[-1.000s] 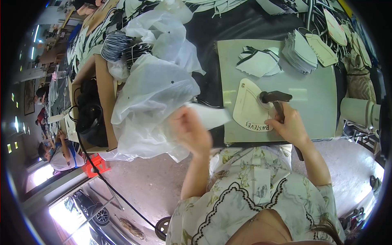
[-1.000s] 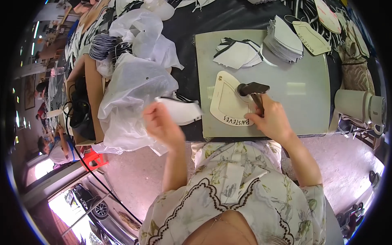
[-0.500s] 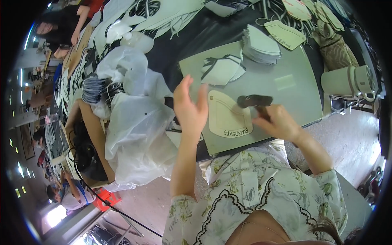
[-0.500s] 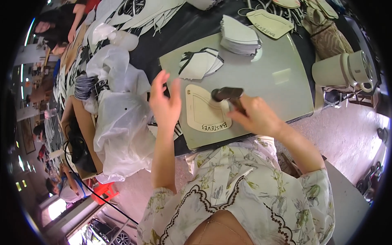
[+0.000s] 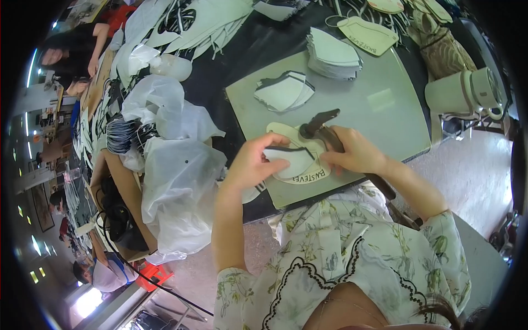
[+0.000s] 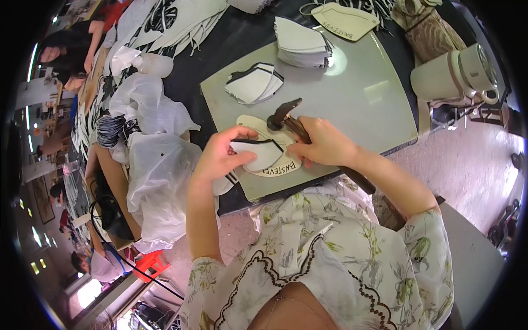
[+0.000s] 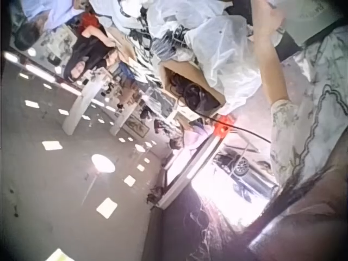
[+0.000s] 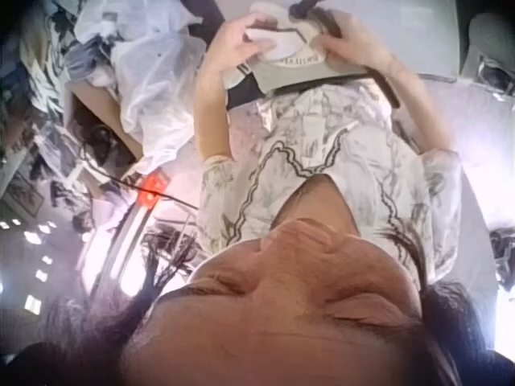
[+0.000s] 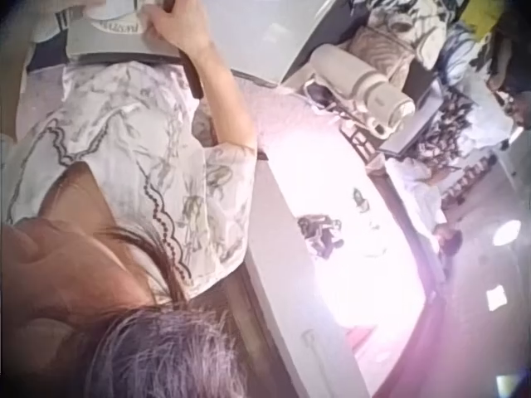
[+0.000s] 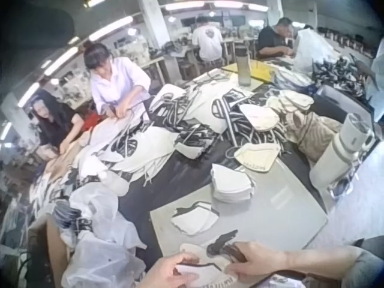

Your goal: Flattening and assembling shoe upper components on a template using a hammer.

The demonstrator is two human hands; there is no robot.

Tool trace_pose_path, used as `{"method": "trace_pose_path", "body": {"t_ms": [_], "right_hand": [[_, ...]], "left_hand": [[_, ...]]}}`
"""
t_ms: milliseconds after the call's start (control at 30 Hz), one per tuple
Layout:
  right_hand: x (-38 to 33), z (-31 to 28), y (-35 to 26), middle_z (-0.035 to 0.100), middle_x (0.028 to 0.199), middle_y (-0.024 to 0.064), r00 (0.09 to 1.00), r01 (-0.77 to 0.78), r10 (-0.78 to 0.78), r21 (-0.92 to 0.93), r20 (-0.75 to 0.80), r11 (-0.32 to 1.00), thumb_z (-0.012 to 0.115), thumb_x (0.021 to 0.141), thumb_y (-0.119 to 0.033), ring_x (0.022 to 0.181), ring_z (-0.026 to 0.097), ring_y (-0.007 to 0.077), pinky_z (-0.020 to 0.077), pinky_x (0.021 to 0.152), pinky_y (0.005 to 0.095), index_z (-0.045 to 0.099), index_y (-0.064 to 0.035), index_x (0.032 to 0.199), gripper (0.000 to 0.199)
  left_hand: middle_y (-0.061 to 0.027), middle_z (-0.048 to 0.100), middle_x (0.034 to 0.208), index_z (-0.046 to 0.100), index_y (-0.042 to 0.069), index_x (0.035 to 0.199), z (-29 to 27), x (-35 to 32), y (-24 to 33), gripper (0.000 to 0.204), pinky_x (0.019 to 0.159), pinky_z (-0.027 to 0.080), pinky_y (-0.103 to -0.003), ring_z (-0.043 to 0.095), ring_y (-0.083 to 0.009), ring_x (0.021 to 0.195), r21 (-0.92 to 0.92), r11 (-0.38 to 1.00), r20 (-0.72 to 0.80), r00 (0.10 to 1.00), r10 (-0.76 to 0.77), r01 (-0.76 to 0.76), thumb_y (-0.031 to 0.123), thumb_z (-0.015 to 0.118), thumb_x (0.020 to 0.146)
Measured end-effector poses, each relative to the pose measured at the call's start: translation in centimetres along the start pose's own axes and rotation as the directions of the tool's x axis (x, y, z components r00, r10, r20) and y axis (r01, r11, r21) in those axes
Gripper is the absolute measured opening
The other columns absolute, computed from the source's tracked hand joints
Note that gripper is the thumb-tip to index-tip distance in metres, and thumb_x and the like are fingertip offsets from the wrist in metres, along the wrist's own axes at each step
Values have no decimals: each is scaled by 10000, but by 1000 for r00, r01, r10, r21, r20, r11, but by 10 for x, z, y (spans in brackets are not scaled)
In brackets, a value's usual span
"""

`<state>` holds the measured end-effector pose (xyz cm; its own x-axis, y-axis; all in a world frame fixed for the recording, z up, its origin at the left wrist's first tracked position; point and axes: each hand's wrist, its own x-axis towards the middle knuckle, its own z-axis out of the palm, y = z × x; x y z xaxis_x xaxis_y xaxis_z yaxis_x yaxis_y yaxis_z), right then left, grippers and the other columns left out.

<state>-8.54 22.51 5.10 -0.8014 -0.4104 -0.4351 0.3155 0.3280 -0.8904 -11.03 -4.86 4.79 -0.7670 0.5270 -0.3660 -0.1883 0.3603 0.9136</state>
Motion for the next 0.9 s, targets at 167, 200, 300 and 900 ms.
{"method": "trace_pose_path", "body": {"t_ms": [167,200,300,900], "right_hand": [[3,-2,1,665,695,82,1000,1,1,-163,15,987,711,798,-98,580,687,176,515,556,306,522,6,880,231],[3,-1,0,665,695,82,1000,-4,6,-162,12,987,711,798,-98,580,687,176,515,556,306,522,6,880,231],[3,-1,-1,661,693,95,1000,-23,26,-194,15,981,712,782,-95,586,690,182,527,575,315,522,8,883,239],[4,3,0,672,699,108,999,-39,38,-194,-13,980,680,777,-78,582,689,186,537,577,321,528,25,913,228]], "left_hand": [[-47,686,1020,612,12,1144,8,10,26,441,632,474,-251,577,-84,719,317,947,42,997,-68,51,109,791,753],[-55,686,1020,603,12,1152,7,12,27,457,627,470,-261,571,-95,705,345,938,38,998,-48,32,112,792,748],[-65,683,1033,581,11,1174,8,20,23,488,623,468,-281,559,-122,683,384,923,61,998,-14,-10,114,788,745],[-48,619,994,534,19,1077,3,33,17,447,638,495,-281,564,-110,754,274,961,151,988,0,-42,96,810,734]]}}
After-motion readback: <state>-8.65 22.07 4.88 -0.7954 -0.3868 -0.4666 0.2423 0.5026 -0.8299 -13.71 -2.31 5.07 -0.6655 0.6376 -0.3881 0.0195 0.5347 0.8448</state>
